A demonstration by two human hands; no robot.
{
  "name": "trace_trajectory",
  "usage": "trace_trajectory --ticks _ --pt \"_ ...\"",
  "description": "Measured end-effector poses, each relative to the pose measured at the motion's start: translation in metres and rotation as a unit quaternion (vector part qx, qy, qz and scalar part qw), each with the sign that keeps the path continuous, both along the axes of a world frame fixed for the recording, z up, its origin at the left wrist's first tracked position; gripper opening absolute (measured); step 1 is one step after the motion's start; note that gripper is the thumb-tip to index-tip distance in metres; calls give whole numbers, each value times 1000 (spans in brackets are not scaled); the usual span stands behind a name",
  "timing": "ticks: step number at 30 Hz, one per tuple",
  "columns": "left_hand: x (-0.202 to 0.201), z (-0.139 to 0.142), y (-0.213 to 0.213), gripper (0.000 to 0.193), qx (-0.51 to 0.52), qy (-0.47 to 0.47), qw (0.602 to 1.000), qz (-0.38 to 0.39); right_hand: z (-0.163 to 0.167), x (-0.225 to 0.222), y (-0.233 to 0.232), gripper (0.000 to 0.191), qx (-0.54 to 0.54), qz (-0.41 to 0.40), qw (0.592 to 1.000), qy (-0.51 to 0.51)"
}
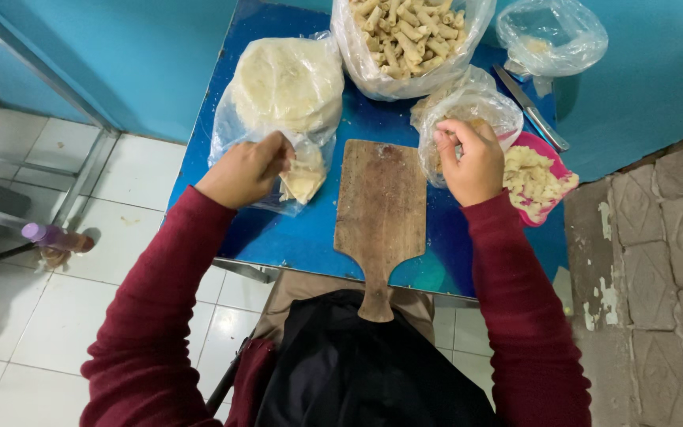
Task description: The person sits at a small table and folds filled pastry wrappers. They spoon filling from a pink bowl onto a square dough wrapper on a wooden board, then fold and press the wrapper closed, setting finished pieces aside and repeating with new wrappers.
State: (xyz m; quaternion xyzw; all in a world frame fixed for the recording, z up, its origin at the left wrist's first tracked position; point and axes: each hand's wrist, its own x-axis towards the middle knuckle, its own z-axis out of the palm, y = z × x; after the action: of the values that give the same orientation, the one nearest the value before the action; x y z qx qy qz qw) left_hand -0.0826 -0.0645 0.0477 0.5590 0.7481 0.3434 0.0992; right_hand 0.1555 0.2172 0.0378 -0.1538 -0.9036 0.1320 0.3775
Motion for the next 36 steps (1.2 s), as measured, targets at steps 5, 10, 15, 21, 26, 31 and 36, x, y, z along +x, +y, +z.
trace_trajectory --ticks 5,10,15,21,26,31,36 --pt "1 -4 12 17 34 -7 999 25 -1 -1 0 11 1 9 1000 -4" --pt "0 -7 17 10 100 114 987 -44 -3 -1 1 12 -4 12 1000 -6" --pt "11 -3 8 43 77 149 986 -9 -5 -2 0 13 5 10 1000 -13" --pt "31 25 -5 47 37 157 987 22 2 -6 -15 22 42 110 993 -32" --pt "22 55 -43 38 17 -52 988 -144 -7 -11 -67 40 50 338 932 -118" --pt "-4 54 -36 39 105 -185 963 -164 -17 -11 -96 43 3 420 895 -151" --pt "-9 25 9 34 -119 -263 932 -220 -12 -7 -80 36 -27 372 920 -119"
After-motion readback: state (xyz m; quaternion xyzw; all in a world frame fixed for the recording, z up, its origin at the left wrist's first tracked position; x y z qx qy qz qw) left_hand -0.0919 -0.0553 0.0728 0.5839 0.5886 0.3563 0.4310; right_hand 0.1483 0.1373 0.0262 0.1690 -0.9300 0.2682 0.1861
